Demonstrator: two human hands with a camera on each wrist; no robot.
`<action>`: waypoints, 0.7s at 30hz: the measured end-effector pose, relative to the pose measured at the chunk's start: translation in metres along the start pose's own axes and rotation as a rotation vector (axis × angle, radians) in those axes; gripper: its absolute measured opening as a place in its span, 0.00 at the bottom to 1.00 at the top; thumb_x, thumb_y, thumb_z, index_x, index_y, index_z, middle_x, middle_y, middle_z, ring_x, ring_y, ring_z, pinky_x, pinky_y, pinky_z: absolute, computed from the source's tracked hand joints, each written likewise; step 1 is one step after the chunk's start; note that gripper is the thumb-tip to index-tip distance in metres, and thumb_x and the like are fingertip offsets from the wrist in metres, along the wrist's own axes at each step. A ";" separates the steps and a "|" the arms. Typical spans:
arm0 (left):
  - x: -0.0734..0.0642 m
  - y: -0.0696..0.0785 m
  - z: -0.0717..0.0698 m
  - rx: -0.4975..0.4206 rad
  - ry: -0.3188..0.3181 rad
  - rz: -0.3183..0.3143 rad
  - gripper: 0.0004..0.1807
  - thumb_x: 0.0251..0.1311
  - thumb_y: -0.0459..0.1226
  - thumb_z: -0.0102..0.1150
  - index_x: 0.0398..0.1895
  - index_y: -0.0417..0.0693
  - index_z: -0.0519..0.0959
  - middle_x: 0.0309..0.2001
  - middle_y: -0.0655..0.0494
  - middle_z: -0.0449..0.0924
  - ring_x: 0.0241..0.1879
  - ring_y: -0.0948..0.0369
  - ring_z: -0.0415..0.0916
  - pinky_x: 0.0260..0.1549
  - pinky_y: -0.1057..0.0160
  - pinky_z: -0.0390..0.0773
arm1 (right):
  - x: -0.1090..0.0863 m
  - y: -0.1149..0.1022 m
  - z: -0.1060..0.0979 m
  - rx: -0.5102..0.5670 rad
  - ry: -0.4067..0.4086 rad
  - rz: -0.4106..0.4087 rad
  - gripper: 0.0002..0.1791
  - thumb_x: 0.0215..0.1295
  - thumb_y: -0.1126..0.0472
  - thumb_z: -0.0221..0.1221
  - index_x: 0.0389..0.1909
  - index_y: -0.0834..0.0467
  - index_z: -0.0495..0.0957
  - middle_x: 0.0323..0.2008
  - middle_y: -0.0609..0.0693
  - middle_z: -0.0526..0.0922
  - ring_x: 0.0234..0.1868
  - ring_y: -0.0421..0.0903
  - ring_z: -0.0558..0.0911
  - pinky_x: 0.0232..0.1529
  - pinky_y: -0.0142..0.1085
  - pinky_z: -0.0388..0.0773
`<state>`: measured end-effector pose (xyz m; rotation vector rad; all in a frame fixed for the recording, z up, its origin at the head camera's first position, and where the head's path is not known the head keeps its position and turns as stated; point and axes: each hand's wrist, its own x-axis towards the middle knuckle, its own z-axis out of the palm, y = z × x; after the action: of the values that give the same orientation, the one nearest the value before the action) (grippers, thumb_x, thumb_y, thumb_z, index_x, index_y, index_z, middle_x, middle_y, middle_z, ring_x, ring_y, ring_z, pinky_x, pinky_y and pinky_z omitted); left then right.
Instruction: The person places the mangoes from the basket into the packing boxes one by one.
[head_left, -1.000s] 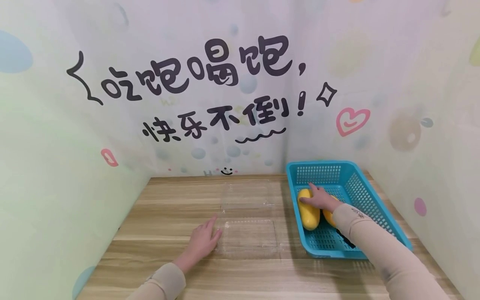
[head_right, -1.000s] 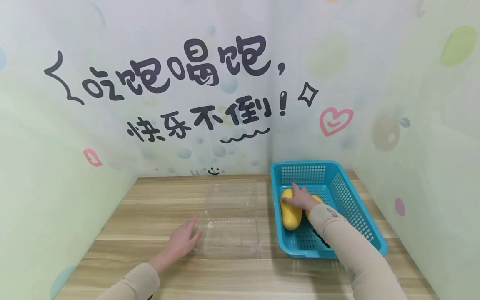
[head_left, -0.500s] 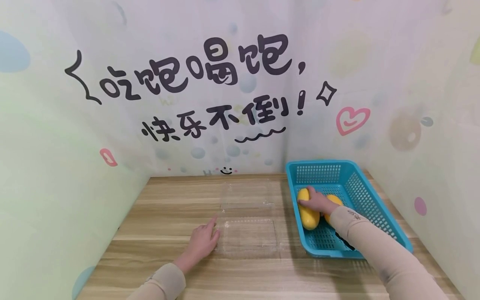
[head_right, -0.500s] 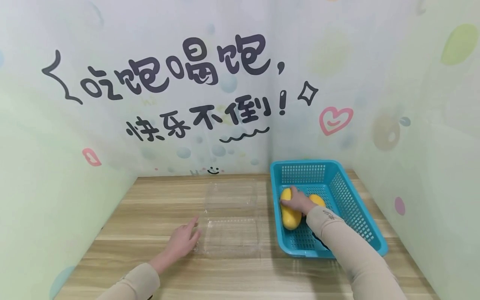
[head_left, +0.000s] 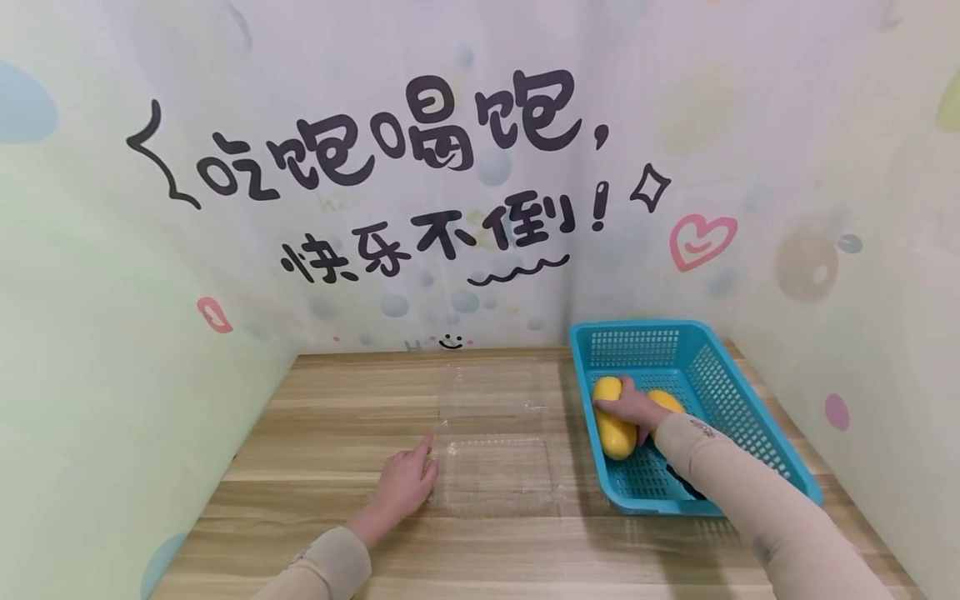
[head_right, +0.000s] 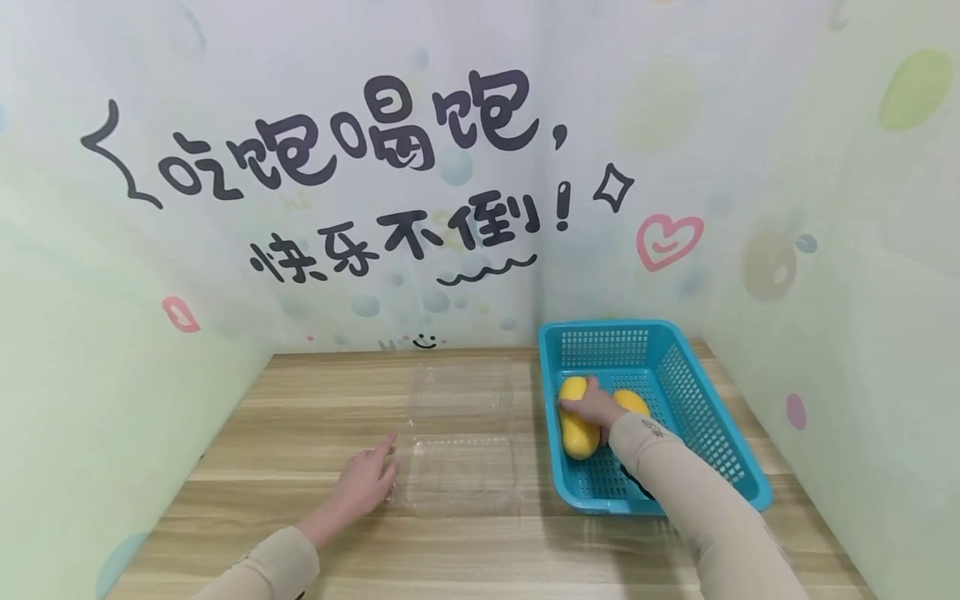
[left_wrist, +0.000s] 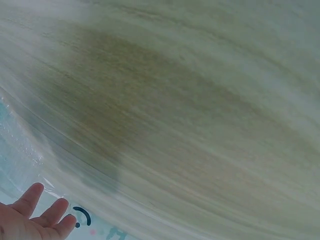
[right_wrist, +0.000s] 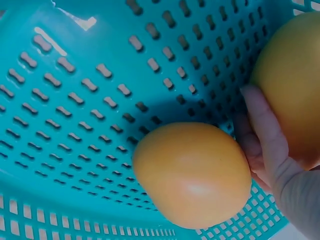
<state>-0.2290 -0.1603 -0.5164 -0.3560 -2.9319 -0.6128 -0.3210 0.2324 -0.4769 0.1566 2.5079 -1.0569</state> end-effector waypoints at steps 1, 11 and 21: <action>0.000 0.000 0.000 -0.004 -0.001 -0.002 0.26 0.65 0.41 0.45 0.63 0.38 0.62 0.49 0.46 0.78 0.47 0.44 0.74 0.51 0.44 0.67 | -0.001 -0.001 0.000 0.021 -0.012 0.008 0.49 0.59 0.44 0.53 0.67 0.63 0.33 0.47 0.71 0.62 0.37 0.59 0.74 0.24 0.48 0.79; 0.000 0.000 0.004 -0.010 0.011 0.006 0.25 0.65 0.40 0.45 0.63 0.37 0.62 0.48 0.46 0.79 0.45 0.44 0.75 0.50 0.45 0.69 | 0.001 0.001 -0.001 0.195 -0.085 0.069 0.52 0.59 0.45 0.54 0.68 0.61 0.29 0.51 0.71 0.56 0.45 0.64 0.68 0.28 0.57 0.77; 0.000 0.001 0.003 -0.015 -0.001 0.000 0.25 0.65 0.40 0.44 0.63 0.37 0.62 0.48 0.46 0.79 0.47 0.44 0.75 0.51 0.45 0.68 | 0.006 0.004 0.000 0.180 -0.049 0.079 0.52 0.58 0.44 0.55 0.67 0.61 0.31 0.50 0.71 0.57 0.43 0.64 0.70 0.27 0.56 0.77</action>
<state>-0.2291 -0.1585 -0.5186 -0.3575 -2.9303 -0.6356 -0.3255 0.2350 -0.4817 0.2762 2.3419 -1.2371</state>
